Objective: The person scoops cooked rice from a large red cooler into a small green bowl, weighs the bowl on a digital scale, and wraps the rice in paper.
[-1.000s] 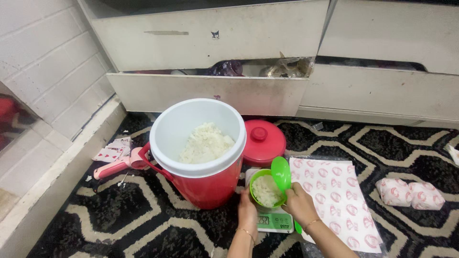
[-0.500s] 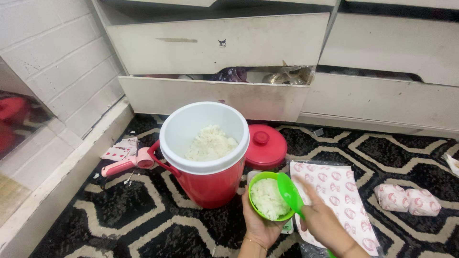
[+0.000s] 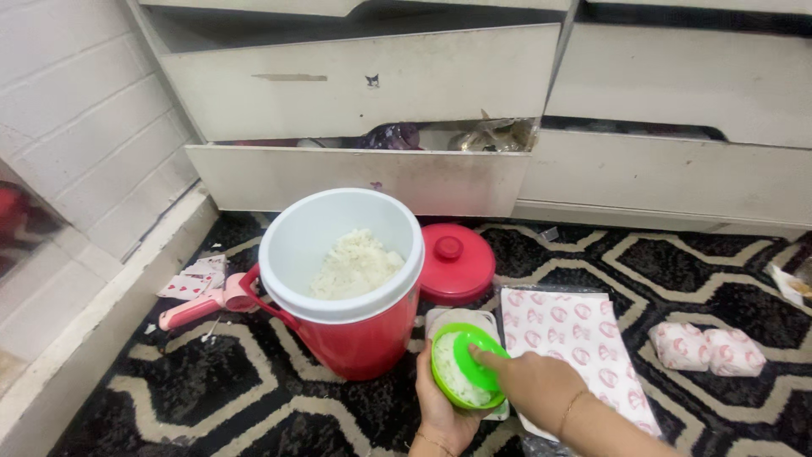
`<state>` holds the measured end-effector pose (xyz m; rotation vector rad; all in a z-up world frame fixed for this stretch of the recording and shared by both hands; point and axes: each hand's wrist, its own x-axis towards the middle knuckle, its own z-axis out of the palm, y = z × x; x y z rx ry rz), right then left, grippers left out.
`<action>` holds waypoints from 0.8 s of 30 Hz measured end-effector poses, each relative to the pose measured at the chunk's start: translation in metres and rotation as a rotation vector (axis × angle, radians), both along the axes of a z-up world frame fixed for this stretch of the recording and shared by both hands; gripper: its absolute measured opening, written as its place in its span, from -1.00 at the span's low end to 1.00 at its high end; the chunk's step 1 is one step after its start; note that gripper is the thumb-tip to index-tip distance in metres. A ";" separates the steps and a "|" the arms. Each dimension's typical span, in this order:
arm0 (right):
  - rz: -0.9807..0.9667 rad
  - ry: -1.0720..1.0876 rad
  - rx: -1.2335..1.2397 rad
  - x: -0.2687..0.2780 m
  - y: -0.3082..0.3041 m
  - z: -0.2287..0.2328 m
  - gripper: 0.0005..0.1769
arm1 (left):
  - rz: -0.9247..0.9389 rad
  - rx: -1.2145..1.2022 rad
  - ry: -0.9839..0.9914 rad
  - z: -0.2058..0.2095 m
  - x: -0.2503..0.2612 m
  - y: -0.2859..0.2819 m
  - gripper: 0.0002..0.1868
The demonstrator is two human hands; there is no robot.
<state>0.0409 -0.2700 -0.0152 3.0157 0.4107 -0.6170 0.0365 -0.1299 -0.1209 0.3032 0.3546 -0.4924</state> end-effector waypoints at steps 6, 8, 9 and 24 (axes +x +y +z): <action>-0.006 -0.133 -0.099 0.023 -0.010 0.039 -0.43 | -0.004 0.038 0.054 -0.002 0.013 -0.009 -0.15; 0.010 -0.066 0.037 0.016 -0.001 0.027 -0.43 | -0.005 0.033 0.004 -0.011 0.016 -0.006 -0.14; 0.012 -0.066 0.038 0.009 0.002 0.018 -0.43 | -0.008 0.028 -0.045 -0.015 0.016 -0.004 -0.13; -0.144 -0.088 0.420 0.021 -0.035 -0.062 -0.44 | 0.040 0.028 -0.028 0.001 0.018 0.001 -0.13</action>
